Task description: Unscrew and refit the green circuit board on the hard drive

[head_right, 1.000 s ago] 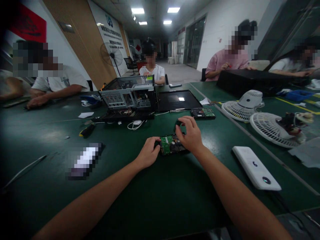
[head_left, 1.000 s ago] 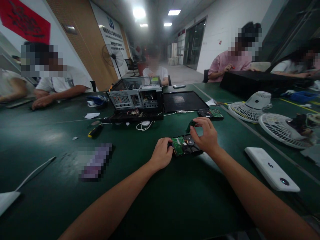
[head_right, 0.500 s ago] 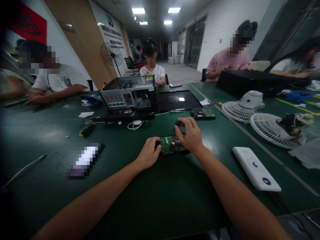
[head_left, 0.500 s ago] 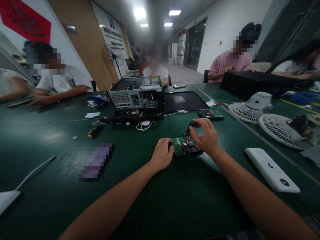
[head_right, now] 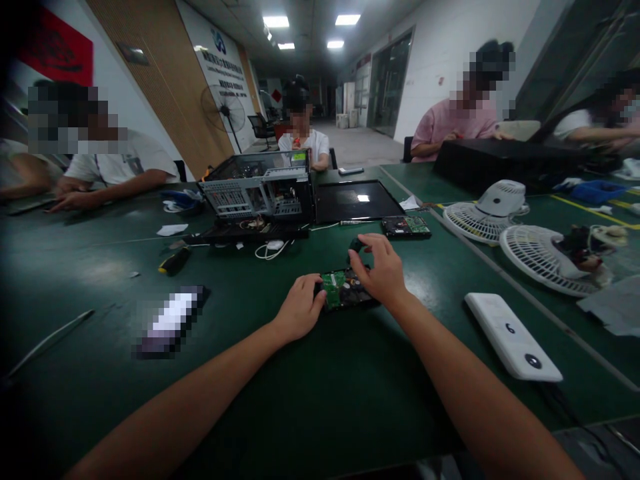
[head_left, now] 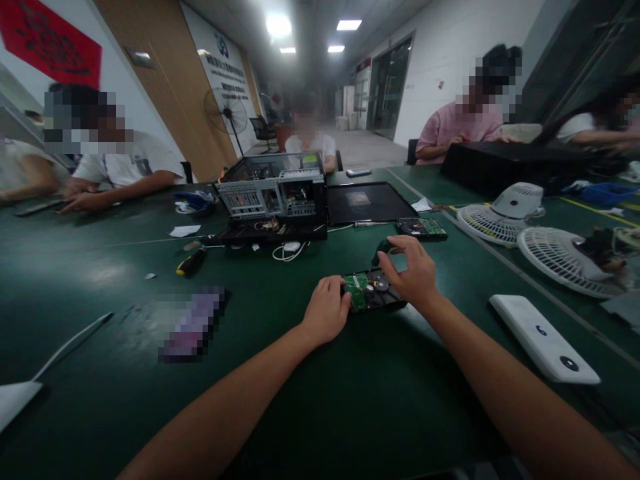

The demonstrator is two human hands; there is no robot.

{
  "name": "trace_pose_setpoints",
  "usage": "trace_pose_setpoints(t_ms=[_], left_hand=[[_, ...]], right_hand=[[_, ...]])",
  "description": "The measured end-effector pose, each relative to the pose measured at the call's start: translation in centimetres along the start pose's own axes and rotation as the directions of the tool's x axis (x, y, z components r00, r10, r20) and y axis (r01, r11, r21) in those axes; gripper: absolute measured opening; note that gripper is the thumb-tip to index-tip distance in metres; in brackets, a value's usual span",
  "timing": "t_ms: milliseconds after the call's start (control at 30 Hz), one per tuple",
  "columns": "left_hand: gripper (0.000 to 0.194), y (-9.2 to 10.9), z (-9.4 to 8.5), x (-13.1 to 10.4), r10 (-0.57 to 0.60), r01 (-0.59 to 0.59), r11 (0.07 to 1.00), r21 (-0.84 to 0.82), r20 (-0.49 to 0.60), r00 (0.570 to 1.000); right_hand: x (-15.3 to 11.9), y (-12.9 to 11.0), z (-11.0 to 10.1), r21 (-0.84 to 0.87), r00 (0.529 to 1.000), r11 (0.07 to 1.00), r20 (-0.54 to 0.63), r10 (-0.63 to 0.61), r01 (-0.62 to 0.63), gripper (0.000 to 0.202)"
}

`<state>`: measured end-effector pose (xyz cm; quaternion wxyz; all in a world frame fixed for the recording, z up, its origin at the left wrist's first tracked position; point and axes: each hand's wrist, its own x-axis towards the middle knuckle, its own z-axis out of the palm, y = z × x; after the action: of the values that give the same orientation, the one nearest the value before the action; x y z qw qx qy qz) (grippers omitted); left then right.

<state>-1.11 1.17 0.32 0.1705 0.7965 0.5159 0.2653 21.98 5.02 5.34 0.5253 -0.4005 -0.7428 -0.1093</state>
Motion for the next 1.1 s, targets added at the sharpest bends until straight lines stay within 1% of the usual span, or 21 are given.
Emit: trace_pose_setpoints(t_ms=[100, 300, 467, 567, 700, 867, 1100], left_hand=[[0.033, 0.02, 0.19, -0.10, 0.016, -0.016, 0.999, 0.032, 0.002, 1.000], [0.033, 0.09, 0.38, -0.10, 0.053, -0.052, 0.996, 0.077, -0.012, 0.999], [0.033, 0.33, 0.10, -0.12, 0.050, -0.050, 0.996, 0.074, -0.004, 0.999], [0.033, 0.41, 0.05, -0.17, 0.043, -0.043, 0.997, 0.058, -0.003, 0.999], [0.033, 0.39, 0.23, -0.19, 0.055, -0.054, 0.996, 0.068, -0.014, 0.998], [0.035, 0.36, 0.33, -0.18, 0.051, -0.051, 0.996, 0.070, 0.008, 0.999], [0.036, 0.25, 0.45, -0.21, 0.060, -0.060, 0.996, 0.065, -0.001, 0.998]], right_hand=[[-0.24, 0.03, 0.20, 0.016, 1.000, 1.000, 0.000, 0.010, -0.010, 0.036], [-0.31, 0.08, 0.28, -0.033, 1.000, 0.999, -0.007, 0.029, -0.030, 0.034], [-0.06, 0.09, 0.10, 0.002, 1.000, 1.000, 0.019, -0.003, 0.003, 0.039], [-0.12, 0.14, 0.19, -0.009, 1.000, 1.000, 0.009, -0.017, 0.018, 0.039], [-0.44, 0.30, 0.50, -0.006, 1.000, 1.000, -0.015, 0.021, -0.022, 0.039], [-0.61, 0.51, 0.66, -0.018, 0.998, 0.998, -0.014, 0.056, -0.056, 0.038], [-0.25, 0.40, 0.26, -0.029, 0.999, 0.999, 0.031, -0.015, 0.015, 0.045]])
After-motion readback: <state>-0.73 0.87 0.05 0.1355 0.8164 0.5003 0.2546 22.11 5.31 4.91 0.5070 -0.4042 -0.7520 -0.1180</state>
